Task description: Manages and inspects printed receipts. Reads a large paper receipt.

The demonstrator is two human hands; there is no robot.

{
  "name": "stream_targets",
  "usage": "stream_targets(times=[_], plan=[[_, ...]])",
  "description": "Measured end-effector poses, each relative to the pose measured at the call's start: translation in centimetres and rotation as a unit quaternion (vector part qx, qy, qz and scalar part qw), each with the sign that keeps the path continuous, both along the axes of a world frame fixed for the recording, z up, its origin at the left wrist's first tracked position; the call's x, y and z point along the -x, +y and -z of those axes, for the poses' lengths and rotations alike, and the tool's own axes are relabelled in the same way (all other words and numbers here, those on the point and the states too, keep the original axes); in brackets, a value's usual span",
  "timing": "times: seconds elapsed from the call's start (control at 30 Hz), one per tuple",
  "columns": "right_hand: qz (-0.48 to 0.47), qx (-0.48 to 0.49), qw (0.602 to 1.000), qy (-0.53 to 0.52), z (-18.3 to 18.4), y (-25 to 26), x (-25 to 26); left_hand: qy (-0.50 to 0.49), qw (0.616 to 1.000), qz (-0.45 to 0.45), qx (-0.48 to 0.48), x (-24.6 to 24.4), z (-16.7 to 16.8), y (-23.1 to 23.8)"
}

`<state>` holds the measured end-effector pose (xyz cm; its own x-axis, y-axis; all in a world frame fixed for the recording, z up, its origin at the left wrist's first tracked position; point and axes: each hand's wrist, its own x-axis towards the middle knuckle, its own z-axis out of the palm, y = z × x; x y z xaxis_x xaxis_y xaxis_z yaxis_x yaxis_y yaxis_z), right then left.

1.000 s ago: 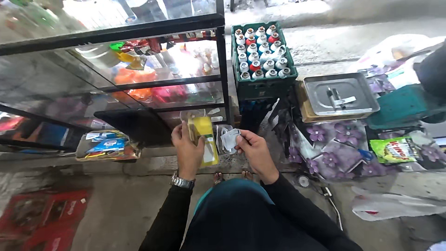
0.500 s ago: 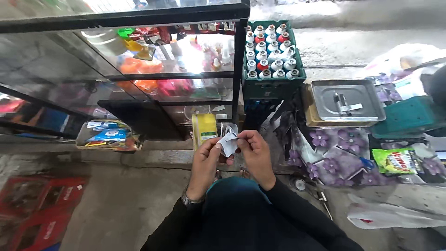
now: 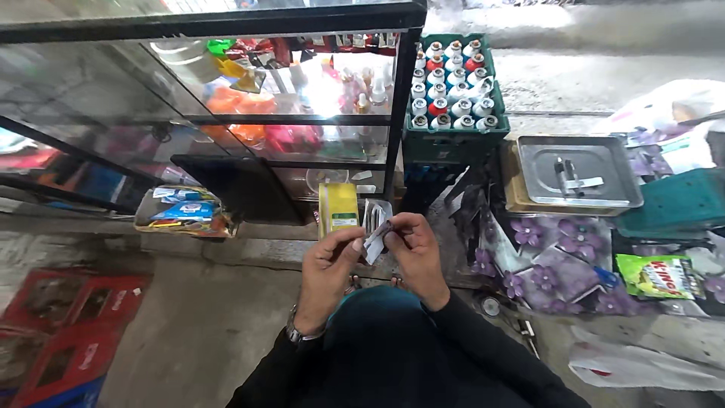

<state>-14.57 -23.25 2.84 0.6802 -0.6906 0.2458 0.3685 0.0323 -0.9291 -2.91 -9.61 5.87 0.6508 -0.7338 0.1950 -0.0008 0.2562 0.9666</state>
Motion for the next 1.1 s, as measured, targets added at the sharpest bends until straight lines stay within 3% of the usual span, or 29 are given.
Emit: stream_targets(times=[0.13, 0.27, 0.43, 0.53, 0.7, 0.77, 0.93, 1.1], plan=[[0.002, -0.004, 1.0, 0.008, -0.7, 0.3, -0.1, -0.041, 0.999, -0.028, -0.003, 0.0, 0.2, 0.0], [0.028, -0.001, 0.999, 0.024, -0.8, 0.7, -0.3, -0.008, 0.999, 0.023, 0.026, 0.1, 0.7, 0.5], [0.039, 0.028, 0.998, 0.029, -0.7, 0.7, -0.3, -0.063, 0.995, -0.069, -0.045, 0.5, 0.1, 0.4], [0.01, 0.0, 0.998, 0.062, -0.9, 0.5, -0.2, -0.09, 0.992, -0.081, -0.04, 0.2, 0.1, 0.5], [-0.077, -0.075, 0.992, 0.058, -1.8, 0.4, 0.2, -0.219, 0.971, -0.076, -0.06, 0.1, -0.3, 0.9], [-0.077, -0.09, 0.992, 0.052, -2.0, 0.2, 0.1, -0.185, 0.98, -0.043, -0.054, 0.1, -0.6, 1.0], [-0.071, -0.059, 0.995, 0.035, -1.8, 0.2, 0.2, 0.039, 0.999, 0.003, 0.01, -0.8, 0.3, 1.1], [-0.105, -0.045, 0.993, 0.034, -1.9, 0.6, 0.2, -0.021, 0.995, -0.094, -0.017, -0.4, -0.3, 0.7]])
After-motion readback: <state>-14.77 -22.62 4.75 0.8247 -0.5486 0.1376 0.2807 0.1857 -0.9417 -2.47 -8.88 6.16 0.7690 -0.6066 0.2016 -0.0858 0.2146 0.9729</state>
